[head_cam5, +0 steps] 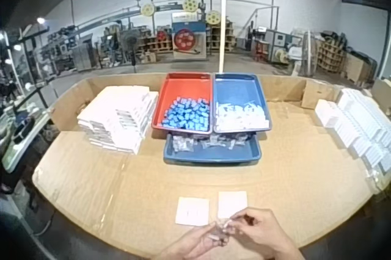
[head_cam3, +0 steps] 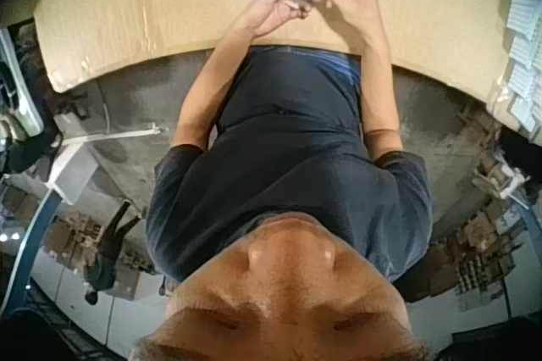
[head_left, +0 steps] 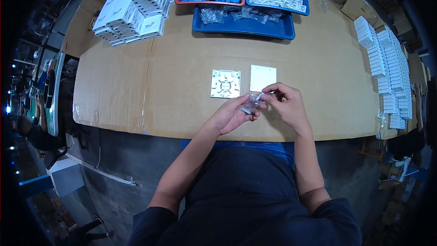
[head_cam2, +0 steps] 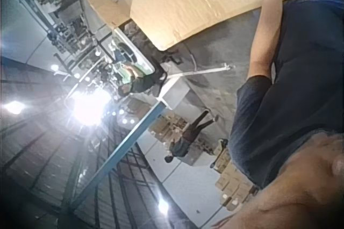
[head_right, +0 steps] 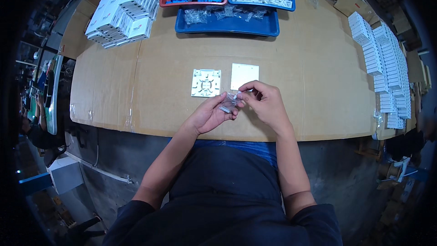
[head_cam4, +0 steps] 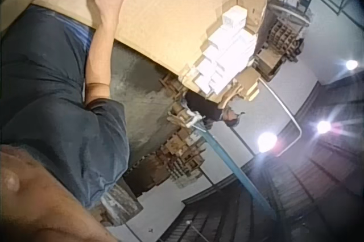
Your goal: Assembling components into a small white plastic electronic enclosure, including adding a circuit board, internal hardware, and snapping the case shut.
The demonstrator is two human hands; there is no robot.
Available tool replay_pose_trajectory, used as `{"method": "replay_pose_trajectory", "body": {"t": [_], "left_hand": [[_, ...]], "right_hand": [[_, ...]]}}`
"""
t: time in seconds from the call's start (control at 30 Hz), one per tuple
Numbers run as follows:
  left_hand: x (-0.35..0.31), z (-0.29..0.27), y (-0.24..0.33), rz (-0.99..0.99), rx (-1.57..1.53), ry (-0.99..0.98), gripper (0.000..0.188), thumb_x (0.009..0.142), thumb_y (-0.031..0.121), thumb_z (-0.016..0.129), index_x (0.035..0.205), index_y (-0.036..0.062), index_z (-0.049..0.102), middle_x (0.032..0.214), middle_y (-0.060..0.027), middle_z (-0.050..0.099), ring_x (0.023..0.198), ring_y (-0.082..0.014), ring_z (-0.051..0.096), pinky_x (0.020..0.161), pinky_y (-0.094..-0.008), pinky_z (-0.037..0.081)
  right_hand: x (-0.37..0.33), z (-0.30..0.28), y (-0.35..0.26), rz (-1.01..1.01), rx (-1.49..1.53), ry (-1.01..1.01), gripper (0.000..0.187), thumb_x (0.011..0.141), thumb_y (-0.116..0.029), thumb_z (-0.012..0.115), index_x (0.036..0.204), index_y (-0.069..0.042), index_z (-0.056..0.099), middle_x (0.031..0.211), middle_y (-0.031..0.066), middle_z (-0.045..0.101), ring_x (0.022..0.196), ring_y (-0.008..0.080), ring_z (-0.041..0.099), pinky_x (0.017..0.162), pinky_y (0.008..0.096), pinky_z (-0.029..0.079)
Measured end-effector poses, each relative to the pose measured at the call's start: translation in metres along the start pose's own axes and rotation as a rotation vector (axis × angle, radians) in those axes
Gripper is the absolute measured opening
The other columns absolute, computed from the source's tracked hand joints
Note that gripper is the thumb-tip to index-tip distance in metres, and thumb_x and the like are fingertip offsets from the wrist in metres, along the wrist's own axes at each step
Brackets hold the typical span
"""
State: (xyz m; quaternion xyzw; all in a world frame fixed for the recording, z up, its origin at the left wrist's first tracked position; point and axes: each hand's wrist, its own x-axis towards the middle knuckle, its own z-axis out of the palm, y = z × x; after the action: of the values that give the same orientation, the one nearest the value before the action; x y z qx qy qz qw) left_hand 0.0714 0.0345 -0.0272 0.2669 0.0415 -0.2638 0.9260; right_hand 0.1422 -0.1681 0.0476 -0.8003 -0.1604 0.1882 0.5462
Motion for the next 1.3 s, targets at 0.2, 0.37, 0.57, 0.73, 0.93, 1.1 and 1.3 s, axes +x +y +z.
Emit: {"method": "replay_pose_trajectory", "body": {"t": [0.2,0.37,0.57,0.73,0.93,1.1,1.3], "left_hand": [[0.001,-0.004,-0.001,-0.001,-0.021,0.017,0.038,0.112,0.034,0.049,0.130,0.0023,0.060,0.118,-0.0111,0.069,0.096,-0.0199,0.066,0.089,-0.0361,0.054],[-0.001,-0.006,-0.003,0.012,-0.005,0.024,0.036,0.111,0.033,0.053,0.127,0.0025,0.061,0.114,-0.0098,0.069,0.097,-0.0201,0.066,0.089,-0.0369,0.054],[-0.002,-0.005,-0.006,0.041,-0.026,0.013,0.038,0.111,0.036,0.051,0.126,0.0027,0.061,0.111,-0.0092,0.068,0.097,-0.0209,0.067,0.090,-0.0369,0.055],[-0.006,0.002,-0.001,0.026,-0.007,-0.005,0.040,0.111,0.038,0.050,0.127,0.0025,0.061,0.113,-0.0103,0.068,0.097,-0.0220,0.068,0.090,-0.0363,0.055],[-0.007,0.000,-0.007,0.081,0.092,0.026,0.042,0.110,0.039,0.052,0.132,0.0034,0.060,0.114,-0.0095,0.069,0.100,-0.0187,0.069,0.086,-0.0324,0.053],[-0.011,0.022,0.004,0.057,0.070,0.065,0.039,0.111,0.035,0.050,0.129,0.0013,0.061,0.110,-0.0107,0.070,0.099,-0.0228,0.071,0.087,-0.0350,0.057],[-0.006,0.011,-0.002,0.084,0.087,0.044,0.039,0.112,0.036,0.047,0.129,0.0034,0.061,0.113,-0.0117,0.071,0.100,-0.0234,0.072,0.085,-0.0347,0.056]], "right_hand": [[0.018,-0.003,-0.011,-0.265,-0.111,-0.236,0.012,0.090,-0.004,0.075,0.101,0.000,0.077,0.104,0.0079,0.071,0.082,0.0146,0.067,0.074,0.0281,0.053],[0.030,-0.006,-0.014,-0.241,-0.187,-0.421,0.013,0.095,-0.008,0.070,0.099,0.003,0.076,0.118,0.0088,0.068,0.096,0.0177,0.067,0.081,0.0309,0.054],[0.027,0.000,-0.006,-0.232,-0.074,-0.594,0.026,0.106,-0.017,0.058,0.109,0.005,0.073,0.126,0.0133,0.065,0.098,0.0196,0.067,0.085,0.0333,0.055],[0.017,-0.004,-0.018,-0.070,0.033,-0.462,0.031,0.108,-0.021,0.056,0.114,0.005,0.072,0.123,0.0145,0.066,0.097,0.0185,0.066,0.086,0.0339,0.055],[0.014,0.003,-0.013,-0.273,-0.114,-0.490,0.035,0.110,-0.025,0.054,0.116,0.005,0.073,0.127,0.0163,0.066,0.094,0.0194,0.067,0.087,0.0329,0.055],[0.013,-0.005,-0.023,-0.036,0.078,-0.411,0.038,0.110,-0.027,0.054,0.116,0.006,0.072,0.123,0.0155,0.068,0.098,0.0200,0.067,0.088,0.0330,0.054],[0.013,0.004,-0.031,0.032,0.047,-0.514,0.039,0.110,-0.026,0.053,0.114,0.008,0.071,0.122,0.0157,0.068,0.100,0.0190,0.067,0.088,0.0322,0.054]]}}
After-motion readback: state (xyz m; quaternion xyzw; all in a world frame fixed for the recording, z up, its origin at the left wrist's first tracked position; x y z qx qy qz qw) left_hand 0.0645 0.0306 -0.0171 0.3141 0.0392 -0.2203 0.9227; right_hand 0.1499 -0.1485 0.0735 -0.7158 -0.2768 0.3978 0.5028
